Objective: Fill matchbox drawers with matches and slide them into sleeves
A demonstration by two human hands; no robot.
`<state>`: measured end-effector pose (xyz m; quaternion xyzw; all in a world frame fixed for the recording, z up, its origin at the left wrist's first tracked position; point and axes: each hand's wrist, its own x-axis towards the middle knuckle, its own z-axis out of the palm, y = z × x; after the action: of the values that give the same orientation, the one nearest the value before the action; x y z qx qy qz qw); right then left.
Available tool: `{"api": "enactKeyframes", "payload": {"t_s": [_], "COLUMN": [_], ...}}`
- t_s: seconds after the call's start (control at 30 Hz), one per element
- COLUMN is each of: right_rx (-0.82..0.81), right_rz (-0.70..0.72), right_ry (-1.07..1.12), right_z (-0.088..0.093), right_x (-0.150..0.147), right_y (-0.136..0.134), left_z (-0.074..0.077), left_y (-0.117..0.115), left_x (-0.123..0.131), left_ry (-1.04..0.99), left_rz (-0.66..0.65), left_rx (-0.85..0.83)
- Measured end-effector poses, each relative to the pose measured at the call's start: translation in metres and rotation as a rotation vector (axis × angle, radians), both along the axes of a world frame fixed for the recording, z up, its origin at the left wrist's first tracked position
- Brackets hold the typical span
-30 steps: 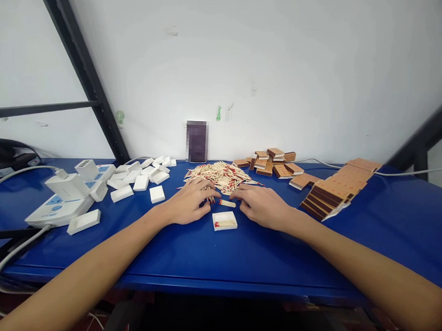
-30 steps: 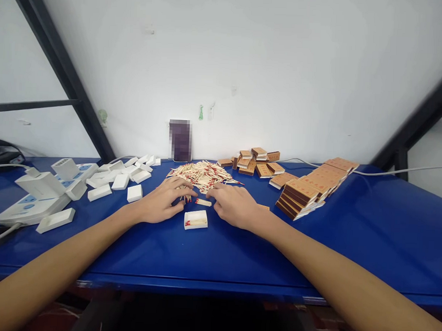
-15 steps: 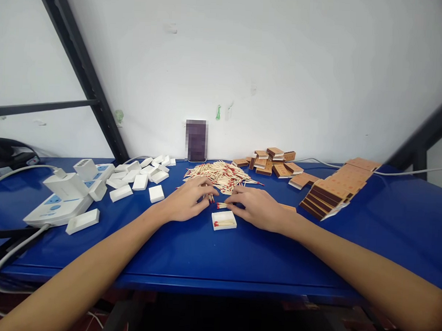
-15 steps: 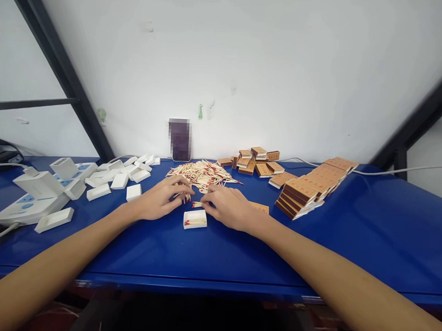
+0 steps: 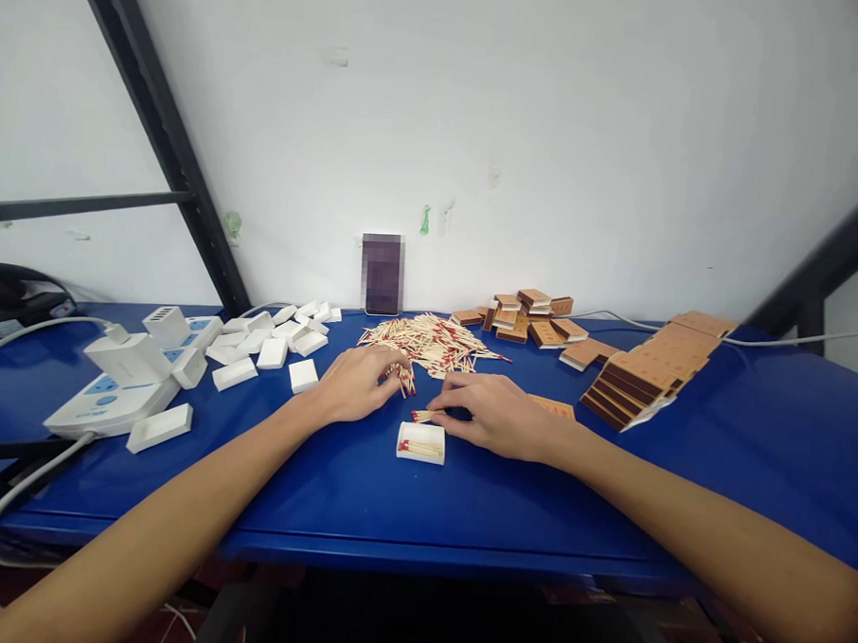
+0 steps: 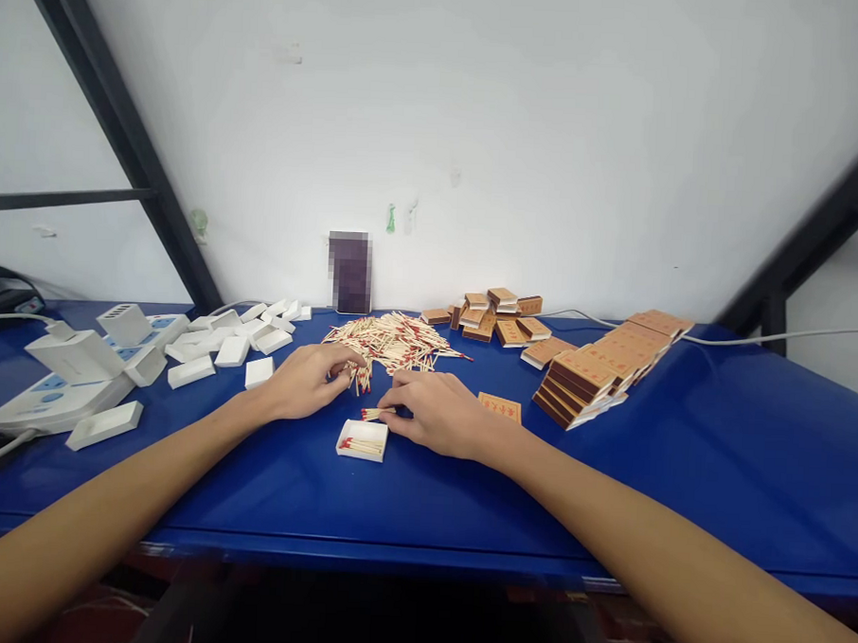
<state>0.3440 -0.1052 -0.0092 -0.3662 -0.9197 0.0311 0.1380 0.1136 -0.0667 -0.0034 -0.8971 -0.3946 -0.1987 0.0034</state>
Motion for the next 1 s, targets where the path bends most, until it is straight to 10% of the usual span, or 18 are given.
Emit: {"api": "enactKeyframes", "payload": {"t_s": [0.27,1.0], "right_rx": [0.028,0.058], "right_rz": [-0.039,0.198], "right_ry": [0.012,-0.043], "right_z": [0.0,-0.001], "right_x": [-0.001,-0.017], "right_y": [0.001,0.045], "left_z": [0.007,0.002], "left_y": [-0.01,0.001], "left_x": [0.0,-0.002], "left_ry": [0.042,-0.215], "left_rz": [-0.205,0.077], "left_rx": [0.024,-0.06]}}
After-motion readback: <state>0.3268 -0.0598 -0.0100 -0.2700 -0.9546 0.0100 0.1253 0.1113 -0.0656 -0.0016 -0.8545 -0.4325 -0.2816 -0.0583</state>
